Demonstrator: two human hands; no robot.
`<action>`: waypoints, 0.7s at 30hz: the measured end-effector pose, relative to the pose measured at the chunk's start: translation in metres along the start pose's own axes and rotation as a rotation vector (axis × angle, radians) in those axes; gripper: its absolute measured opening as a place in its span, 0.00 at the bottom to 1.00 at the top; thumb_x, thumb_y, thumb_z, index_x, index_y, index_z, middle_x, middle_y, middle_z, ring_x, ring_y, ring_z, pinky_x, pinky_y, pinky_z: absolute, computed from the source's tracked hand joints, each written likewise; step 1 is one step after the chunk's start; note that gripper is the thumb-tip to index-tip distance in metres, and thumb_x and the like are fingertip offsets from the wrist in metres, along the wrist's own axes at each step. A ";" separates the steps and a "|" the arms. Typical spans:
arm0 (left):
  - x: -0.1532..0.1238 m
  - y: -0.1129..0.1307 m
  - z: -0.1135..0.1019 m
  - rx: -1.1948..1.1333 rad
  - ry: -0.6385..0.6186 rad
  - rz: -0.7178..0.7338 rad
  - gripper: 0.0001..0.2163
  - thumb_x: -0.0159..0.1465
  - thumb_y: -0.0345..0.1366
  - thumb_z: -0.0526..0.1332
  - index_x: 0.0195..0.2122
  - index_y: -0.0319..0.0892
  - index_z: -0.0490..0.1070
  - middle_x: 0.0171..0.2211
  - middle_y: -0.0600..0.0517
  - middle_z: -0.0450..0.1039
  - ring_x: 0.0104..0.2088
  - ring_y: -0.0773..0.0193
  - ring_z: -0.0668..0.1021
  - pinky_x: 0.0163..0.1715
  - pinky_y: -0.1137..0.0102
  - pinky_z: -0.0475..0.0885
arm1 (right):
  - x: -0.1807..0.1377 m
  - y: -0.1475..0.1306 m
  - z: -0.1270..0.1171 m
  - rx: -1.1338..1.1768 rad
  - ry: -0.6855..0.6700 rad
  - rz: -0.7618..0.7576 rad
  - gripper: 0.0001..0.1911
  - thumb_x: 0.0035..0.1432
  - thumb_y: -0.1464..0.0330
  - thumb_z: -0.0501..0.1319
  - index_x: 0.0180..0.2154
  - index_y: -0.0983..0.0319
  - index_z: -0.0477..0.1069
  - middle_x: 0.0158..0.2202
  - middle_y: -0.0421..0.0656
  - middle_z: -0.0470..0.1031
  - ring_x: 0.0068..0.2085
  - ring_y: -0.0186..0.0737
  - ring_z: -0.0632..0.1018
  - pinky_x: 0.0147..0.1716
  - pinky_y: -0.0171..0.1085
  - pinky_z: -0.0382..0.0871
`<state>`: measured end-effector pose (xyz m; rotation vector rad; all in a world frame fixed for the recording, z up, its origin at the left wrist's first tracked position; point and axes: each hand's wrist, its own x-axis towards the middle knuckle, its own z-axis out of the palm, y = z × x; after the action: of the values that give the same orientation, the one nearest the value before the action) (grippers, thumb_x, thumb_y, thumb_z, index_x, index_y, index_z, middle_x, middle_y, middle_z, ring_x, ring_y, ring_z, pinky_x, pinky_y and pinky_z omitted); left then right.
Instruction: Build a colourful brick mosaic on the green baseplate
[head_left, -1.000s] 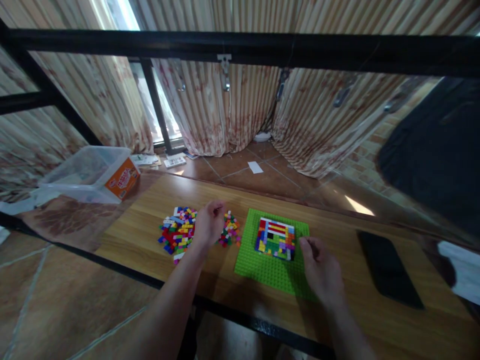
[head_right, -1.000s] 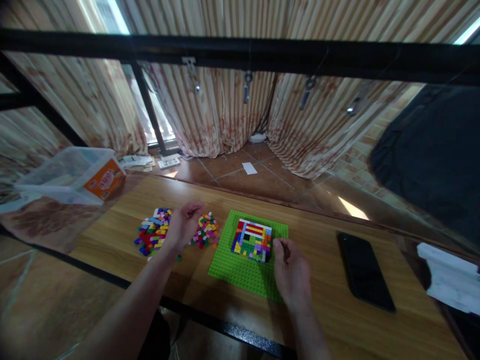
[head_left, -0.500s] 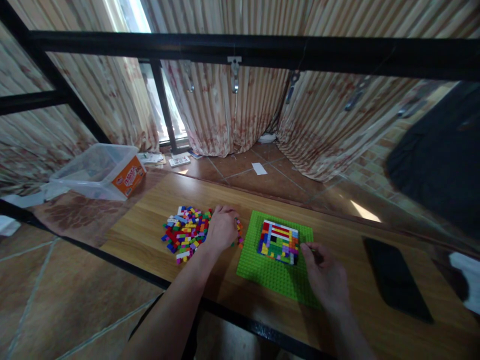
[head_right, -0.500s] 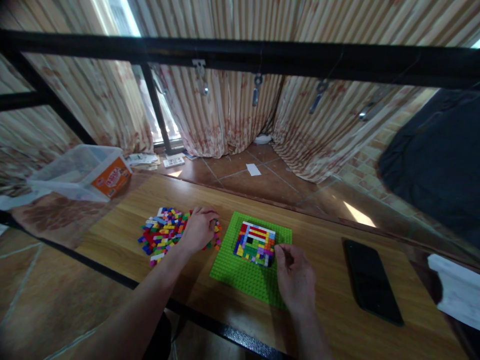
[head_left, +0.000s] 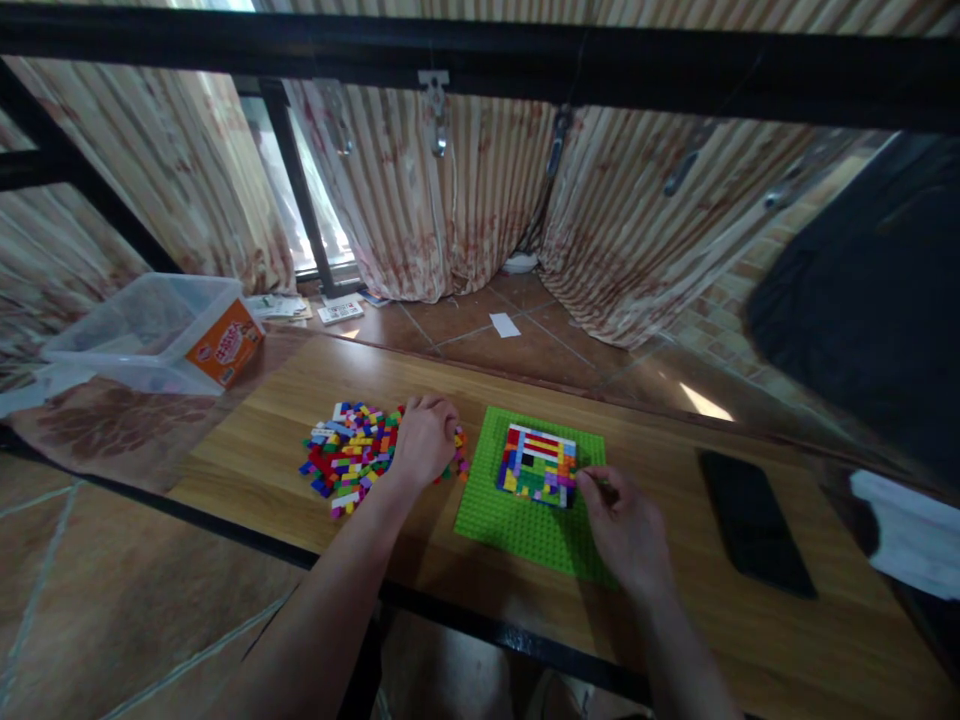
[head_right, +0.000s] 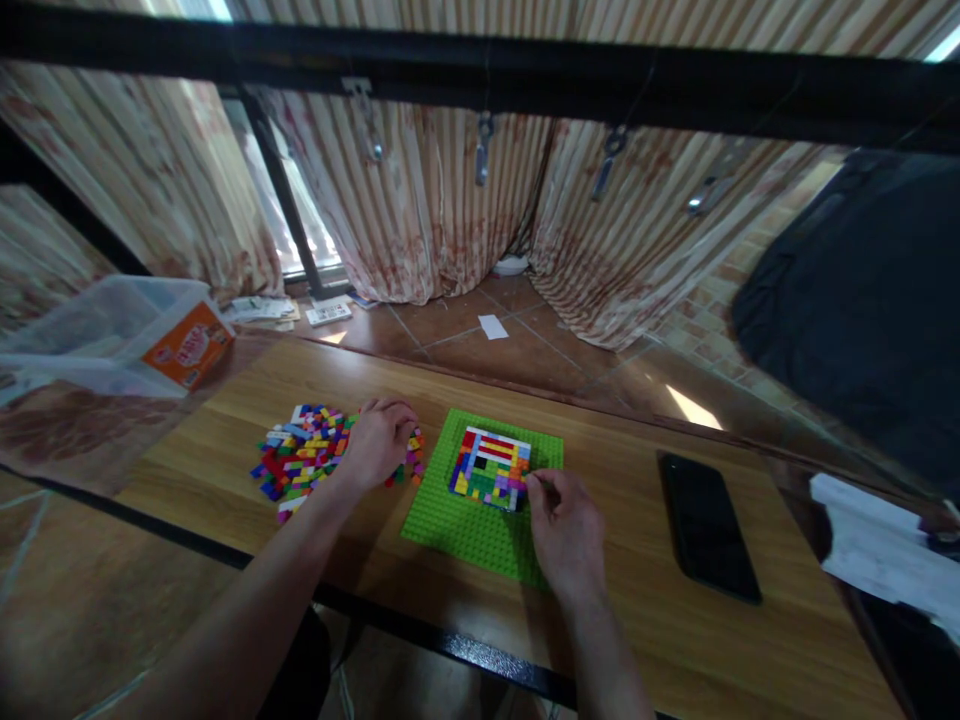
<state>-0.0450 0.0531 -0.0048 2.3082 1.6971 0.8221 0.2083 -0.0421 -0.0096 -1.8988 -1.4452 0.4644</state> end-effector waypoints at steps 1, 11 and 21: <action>-0.001 0.002 -0.001 -0.050 0.021 0.017 0.09 0.63 0.27 0.56 0.32 0.41 0.75 0.37 0.47 0.78 0.41 0.57 0.77 0.47 0.62 0.69 | 0.000 0.000 0.000 0.005 0.006 -0.004 0.19 0.59 0.54 0.54 0.34 0.61 0.75 0.35 0.47 0.78 0.35 0.45 0.77 0.37 0.41 0.67; -0.016 0.033 0.013 -0.523 -0.207 0.034 0.07 0.64 0.30 0.59 0.35 0.42 0.78 0.32 0.52 0.80 0.32 0.64 0.79 0.35 0.71 0.71 | -0.001 -0.006 0.001 0.014 -0.002 -0.009 0.18 0.60 0.55 0.54 0.34 0.61 0.75 0.36 0.47 0.78 0.34 0.42 0.77 0.35 0.39 0.67; -0.014 0.039 0.019 -0.587 -0.207 -0.059 0.04 0.61 0.28 0.62 0.30 0.40 0.74 0.27 0.53 0.77 0.30 0.65 0.78 0.33 0.72 0.70 | -0.001 -0.006 0.001 0.015 -0.011 0.009 0.18 0.59 0.55 0.54 0.34 0.61 0.75 0.35 0.46 0.78 0.35 0.43 0.77 0.37 0.40 0.68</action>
<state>-0.0059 0.0307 -0.0083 1.8592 1.2209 0.8857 0.2037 -0.0416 -0.0065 -1.8945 -1.4366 0.4889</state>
